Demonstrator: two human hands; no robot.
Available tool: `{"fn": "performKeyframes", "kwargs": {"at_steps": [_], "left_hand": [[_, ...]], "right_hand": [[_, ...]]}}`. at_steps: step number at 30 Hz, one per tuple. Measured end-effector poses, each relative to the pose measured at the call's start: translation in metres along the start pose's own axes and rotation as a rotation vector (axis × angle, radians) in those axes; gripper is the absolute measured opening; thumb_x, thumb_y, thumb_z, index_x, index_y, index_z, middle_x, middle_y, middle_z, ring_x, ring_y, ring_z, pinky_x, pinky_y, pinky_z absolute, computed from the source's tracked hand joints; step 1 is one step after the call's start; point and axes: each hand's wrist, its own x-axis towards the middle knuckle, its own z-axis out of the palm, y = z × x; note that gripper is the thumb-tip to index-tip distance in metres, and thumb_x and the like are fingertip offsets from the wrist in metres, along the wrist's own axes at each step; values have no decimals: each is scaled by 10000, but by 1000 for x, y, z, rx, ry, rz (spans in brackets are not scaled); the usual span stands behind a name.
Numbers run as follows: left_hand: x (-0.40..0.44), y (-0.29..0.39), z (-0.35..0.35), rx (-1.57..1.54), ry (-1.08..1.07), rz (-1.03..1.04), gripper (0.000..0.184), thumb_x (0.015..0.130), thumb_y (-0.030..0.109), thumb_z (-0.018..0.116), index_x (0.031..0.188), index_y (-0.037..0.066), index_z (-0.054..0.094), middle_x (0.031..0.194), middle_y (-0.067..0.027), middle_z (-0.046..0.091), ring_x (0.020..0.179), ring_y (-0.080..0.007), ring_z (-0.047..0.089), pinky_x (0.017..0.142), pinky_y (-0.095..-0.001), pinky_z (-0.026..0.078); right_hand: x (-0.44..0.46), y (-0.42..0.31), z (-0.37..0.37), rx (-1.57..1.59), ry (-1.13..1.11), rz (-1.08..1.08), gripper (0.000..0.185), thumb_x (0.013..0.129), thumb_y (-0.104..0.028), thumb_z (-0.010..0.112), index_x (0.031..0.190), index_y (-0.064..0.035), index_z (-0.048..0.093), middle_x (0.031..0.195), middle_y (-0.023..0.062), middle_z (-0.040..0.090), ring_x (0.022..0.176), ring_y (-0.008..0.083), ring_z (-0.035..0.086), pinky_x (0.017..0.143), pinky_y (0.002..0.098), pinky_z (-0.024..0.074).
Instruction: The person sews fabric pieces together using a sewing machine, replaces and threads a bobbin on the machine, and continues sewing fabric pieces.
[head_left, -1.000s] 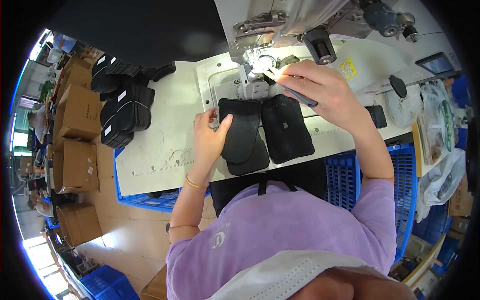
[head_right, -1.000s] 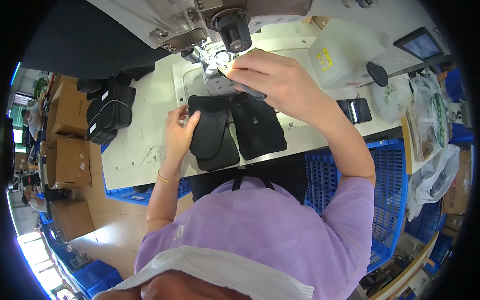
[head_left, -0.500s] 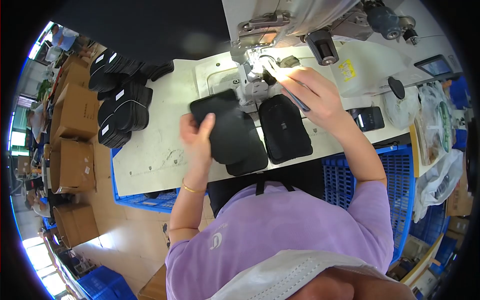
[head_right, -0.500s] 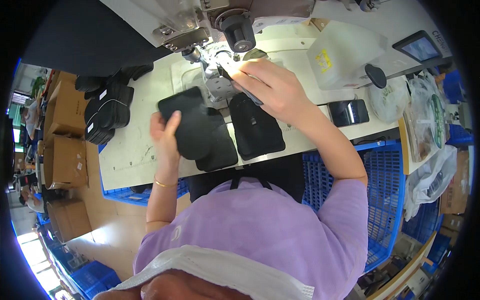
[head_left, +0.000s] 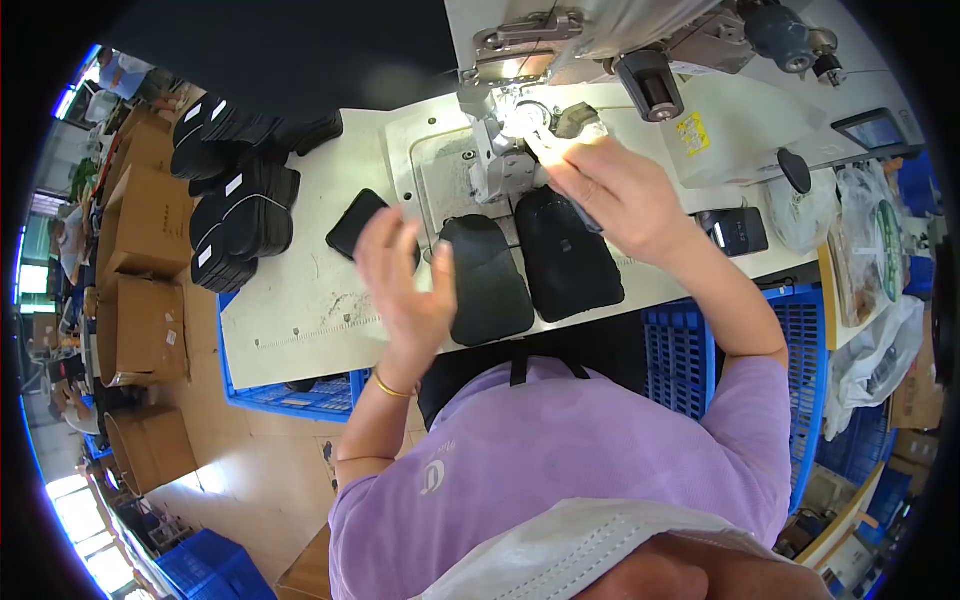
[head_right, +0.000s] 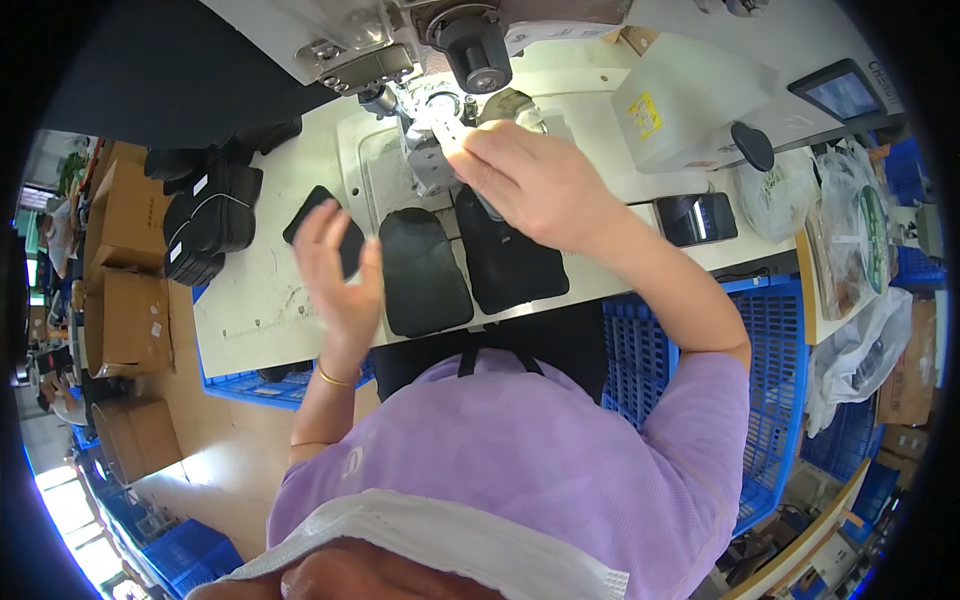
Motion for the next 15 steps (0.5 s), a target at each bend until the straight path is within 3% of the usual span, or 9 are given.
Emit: {"fn": "performKeyframes", "kwargs": {"at_steps": [3, 6, 9, 12, 15], "left_hand": [[-6, 29, 1, -37, -161, 152, 403, 768, 28, 729, 1152, -12, 612, 1185, -158, 601, 1158, -335, 538, 1024, -438, 369], [-8, 24, 0, -19, -116, 125, 405, 752, 31, 733, 1137, -12, 616, 1155, -149, 611, 1128, -329, 550, 993, -422, 390], [-3, 2, -7, -21, -153, 38, 439, 716, 98, 754, 1123, 16, 609, 1079, -114, 603, 1090, -314, 538, 959, -416, 379], [-4, -15, -7, -75, -291, 12, 412, 690, 113, 784, 1063, 48, 621, 1075, -107, 603, 1102, -314, 530, 955, -423, 379], [-6, -29, -1, -50, -329, 71, 336, 687, 113, 793, 979, 67, 634, 1069, -96, 606, 1119, -317, 527, 966, -428, 375]], "right_hand": [[-11, 1, 15, -34, 100, -33, 344, 728, -37, 725, 1061, -9, 643, 953, 107, 622, 811, 255, 647, 637, 315, 526], [-6, 21, 11, -125, 240, -180, 326, 722, -80, 706, 1031, 4, 642, 929, 100, 615, 783, 224, 642, 614, 299, 508], [2, 19, -13, 73, 88, 6, 319, 722, -153, 695, 995, 5, 647, 905, 91, 618, 686, 194, 621, 562, 305, 485], [9, 41, -14, -159, -205, 60, 447, 719, 42, 677, 1158, -33, 642, 1010, 88, 639, 765, 157, 621, 582, 298, 506], [25, 51, -12, -61, -309, -30, 377, 866, -98, 676, 1229, -92, 574, 1148, 175, 637, 959, 330, 663, 776, 381, 552]]}}
